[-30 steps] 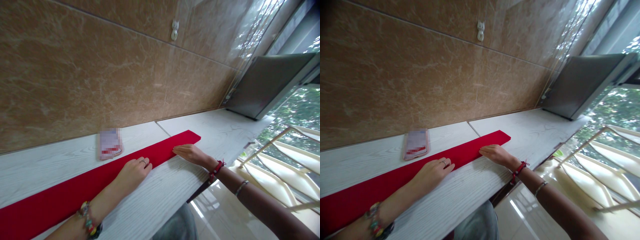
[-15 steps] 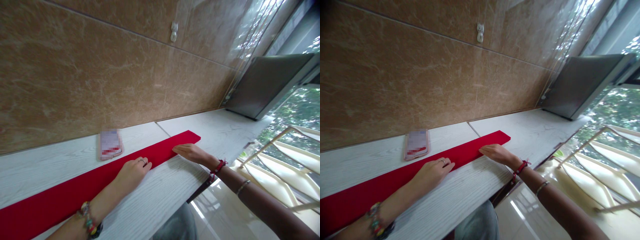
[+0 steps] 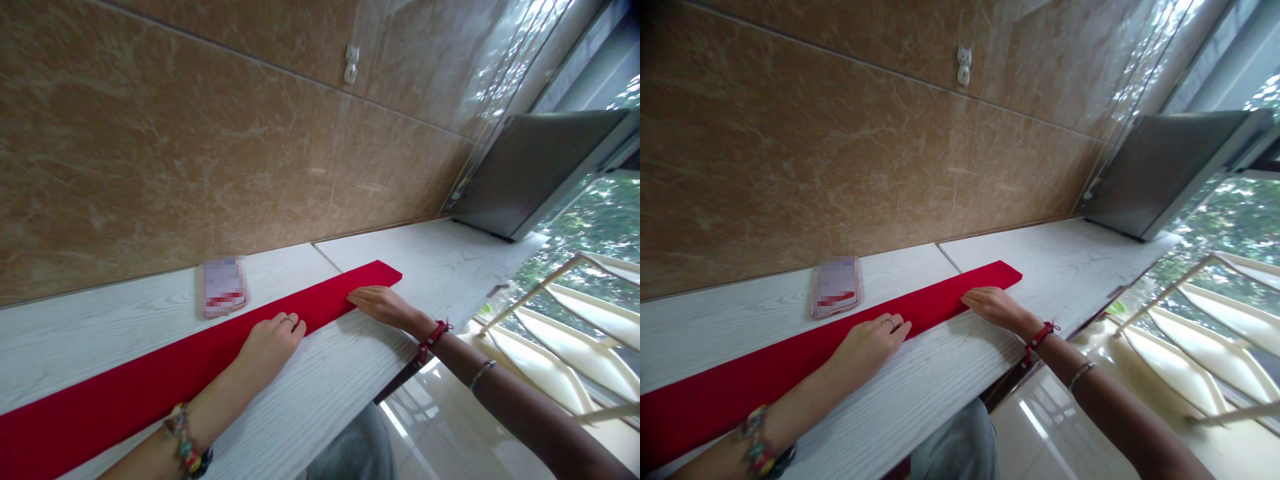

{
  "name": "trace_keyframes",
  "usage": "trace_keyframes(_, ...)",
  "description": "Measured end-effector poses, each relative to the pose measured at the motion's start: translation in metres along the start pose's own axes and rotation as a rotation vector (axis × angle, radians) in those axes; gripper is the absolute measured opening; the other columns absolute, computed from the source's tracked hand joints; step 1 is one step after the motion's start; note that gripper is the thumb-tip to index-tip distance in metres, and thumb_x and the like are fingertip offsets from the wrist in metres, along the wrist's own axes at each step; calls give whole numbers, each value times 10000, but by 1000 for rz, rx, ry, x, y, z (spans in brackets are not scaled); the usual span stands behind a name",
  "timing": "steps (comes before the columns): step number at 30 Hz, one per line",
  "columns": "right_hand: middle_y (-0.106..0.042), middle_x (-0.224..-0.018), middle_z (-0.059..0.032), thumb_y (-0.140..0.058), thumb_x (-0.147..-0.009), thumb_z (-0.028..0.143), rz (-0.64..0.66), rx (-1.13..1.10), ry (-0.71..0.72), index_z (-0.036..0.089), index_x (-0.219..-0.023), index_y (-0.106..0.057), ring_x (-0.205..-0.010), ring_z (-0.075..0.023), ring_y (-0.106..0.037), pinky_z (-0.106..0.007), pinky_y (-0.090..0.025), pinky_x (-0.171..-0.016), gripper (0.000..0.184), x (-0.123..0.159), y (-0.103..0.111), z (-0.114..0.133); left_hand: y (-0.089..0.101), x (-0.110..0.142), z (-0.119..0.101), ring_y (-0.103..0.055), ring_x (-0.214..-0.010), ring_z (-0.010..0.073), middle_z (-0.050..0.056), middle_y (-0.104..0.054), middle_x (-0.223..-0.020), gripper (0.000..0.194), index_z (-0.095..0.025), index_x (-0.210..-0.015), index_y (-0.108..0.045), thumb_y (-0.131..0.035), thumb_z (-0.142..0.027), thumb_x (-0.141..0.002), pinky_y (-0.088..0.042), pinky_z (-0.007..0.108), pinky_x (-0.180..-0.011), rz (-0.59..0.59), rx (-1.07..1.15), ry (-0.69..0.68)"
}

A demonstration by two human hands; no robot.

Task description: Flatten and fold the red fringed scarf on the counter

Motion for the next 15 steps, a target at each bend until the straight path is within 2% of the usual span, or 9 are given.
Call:
trace_keyframes(5, -656, -935, -118, -327, -905, 171, -30, 46, 29, 116, -998, -592, -850, -179, -616, -311, -508, -759, 286, -1, 1, -2, 12, 1, -2, -562, -950, 213, 115, -593, -1055, 364, -120, -1136, -509, -443, 1, -800, -512, 289, -655, 93, 18, 39)
trace_keyframes(9, -658, -945, -118, -336, -899, 150, -114, 78, 25, 108, -1024, -581, -890, -187, -609, -309, -508, -774, 278, 1, 7, -5, 21, 3, 0, -561, -951, 223, 123, -596, -1027, 361, -104, -1133, -512, -442, 6, -796, -516, 306, -668, 37, 2, 65)
trace_keyframes(11, -658, -946, -114, -350, -897, 160, -121, 63, 8, 118, -1023, -582, -887, -188, -610, -311, -508, -773, 268, 4, 8, -4, 20, 5, 1, -555, -950, 229, 125, -589, -1025, 333, -109, -1105, -533, -450, -10, -798, -515, 315, -667, 20, 0, 37)
trace_keyframes(15, -653, -960, -98, -361, -901, 210, -71, -70, -25, 149, -1011, -585, -859, -172, -614, -296, -513, -748, 257, 13, 3, 0, 9, 9, -2, -550, -944, 220, 114, -585, -1022, 281, -132, -1039, -566, -459, -32, -800, -515, 302, -653, 57, 9, -35)
Point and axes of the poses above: each hand's wrist, its own x-axis away from the middle knuckle, its own y-axis out of the back of the hand, z = x × y, the point moved 1 cm from there along -x, towards the middle knuckle
